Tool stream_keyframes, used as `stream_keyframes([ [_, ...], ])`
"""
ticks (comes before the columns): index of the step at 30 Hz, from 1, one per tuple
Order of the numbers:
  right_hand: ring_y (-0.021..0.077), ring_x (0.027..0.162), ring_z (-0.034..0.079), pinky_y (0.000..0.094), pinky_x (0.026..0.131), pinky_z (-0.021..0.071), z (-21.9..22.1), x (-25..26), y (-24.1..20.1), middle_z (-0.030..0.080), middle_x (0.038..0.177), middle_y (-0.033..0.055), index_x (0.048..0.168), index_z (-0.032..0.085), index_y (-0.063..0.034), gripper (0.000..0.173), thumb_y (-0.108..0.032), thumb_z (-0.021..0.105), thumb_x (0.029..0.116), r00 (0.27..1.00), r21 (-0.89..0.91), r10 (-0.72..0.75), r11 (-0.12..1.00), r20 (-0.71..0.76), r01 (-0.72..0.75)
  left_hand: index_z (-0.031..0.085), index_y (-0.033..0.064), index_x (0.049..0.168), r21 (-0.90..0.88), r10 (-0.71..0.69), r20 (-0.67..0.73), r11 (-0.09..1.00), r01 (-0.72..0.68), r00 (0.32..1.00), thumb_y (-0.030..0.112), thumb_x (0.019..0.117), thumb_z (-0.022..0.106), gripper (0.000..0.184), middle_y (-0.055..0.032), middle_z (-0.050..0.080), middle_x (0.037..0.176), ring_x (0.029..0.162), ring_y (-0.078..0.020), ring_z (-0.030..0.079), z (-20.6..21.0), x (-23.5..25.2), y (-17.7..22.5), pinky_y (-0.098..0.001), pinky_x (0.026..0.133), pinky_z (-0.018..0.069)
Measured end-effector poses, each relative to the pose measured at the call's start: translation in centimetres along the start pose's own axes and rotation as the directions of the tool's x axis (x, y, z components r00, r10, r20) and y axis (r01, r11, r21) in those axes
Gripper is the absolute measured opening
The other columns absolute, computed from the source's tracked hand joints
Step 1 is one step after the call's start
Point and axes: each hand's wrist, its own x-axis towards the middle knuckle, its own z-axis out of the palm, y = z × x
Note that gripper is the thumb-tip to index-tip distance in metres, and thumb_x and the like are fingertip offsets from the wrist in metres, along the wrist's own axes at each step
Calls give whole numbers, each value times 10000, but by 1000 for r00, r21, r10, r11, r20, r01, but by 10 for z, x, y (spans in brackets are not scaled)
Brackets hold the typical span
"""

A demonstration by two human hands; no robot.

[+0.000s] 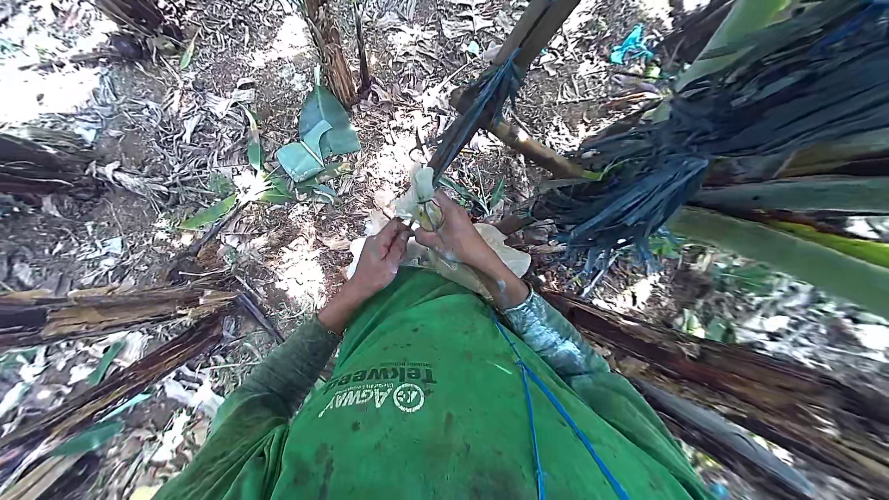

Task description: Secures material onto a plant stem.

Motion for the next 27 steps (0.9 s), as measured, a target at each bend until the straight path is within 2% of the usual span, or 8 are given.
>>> stream_keyframes([
  [3,311,823,683,515,699,571,11,12,4,671,973,184,1334,472,-30,607,-120,800,831,995,-91,95,992,43,-90,658,21,1086,275,33,12,961,-35,999,164,1067,462,244,-58,603,736,632,-152,585,-5,-6,-8,-361,620,519],
  [7,389,832,689,573,720,567,23,15,8,670,970,233,1263,538,7,444,-123,756,898,996,-239,85,967,-3,-83,659,13,1042,531,47,75,844,-80,996,165,1043,442,265,-127,649,745,670,-295,668,-8,-10,-1,-513,609,544],
  [13,498,907,674,644,722,554,26,19,-8,653,1004,301,1129,587,60,334,-93,750,881,984,-494,171,852,-51,-174,657,-4,1082,786,-48,189,606,-122,981,173,1030,445,281,-186,678,824,758,-391,704,-5,4,38,-558,632,548],
  [16,478,882,679,622,681,556,23,26,-8,655,985,281,1097,597,37,278,-73,737,884,983,-582,178,796,-33,-164,668,6,1036,807,43,264,538,-245,963,138,1011,492,222,-173,682,814,784,-370,712,-4,15,51,-522,647,565],
  [18,452,866,684,614,665,557,18,29,-2,667,971,251,1054,630,9,233,-87,752,880,993,-619,120,780,8,-89,686,9,1025,783,114,352,508,-359,929,88,983,552,162,-160,700,952,963,-354,691,-7,24,55,-489,786,577],
  [21,434,924,689,623,739,557,9,29,10,696,1035,231,1092,698,-11,232,-134,745,901,998,-617,26,787,49,10,720,55,1049,727,161,466,491,-480,870,42,908,654,156,-147,579,1383,1321,-355,524,-13,43,61,-496,1020,518],
  [22,432,919,693,631,742,553,8,28,11,703,1027,228,1088,703,-13,219,-145,727,915,999,-597,15,802,45,15,726,56,1072,702,173,465,525,-481,868,26,901,651,190,-149,556,1411,1338,-342,516,-14,50,60,-489,1034,519],
  [27,406,875,691,631,742,545,4,27,30,691,928,205,1030,669,-11,208,-147,726,884,997,-477,59,878,41,-33,702,-6,1065,527,138,162,825,-204,977,113,1057,508,228,-160,706,996,908,-285,705,-6,64,42,-495,845,580],
])
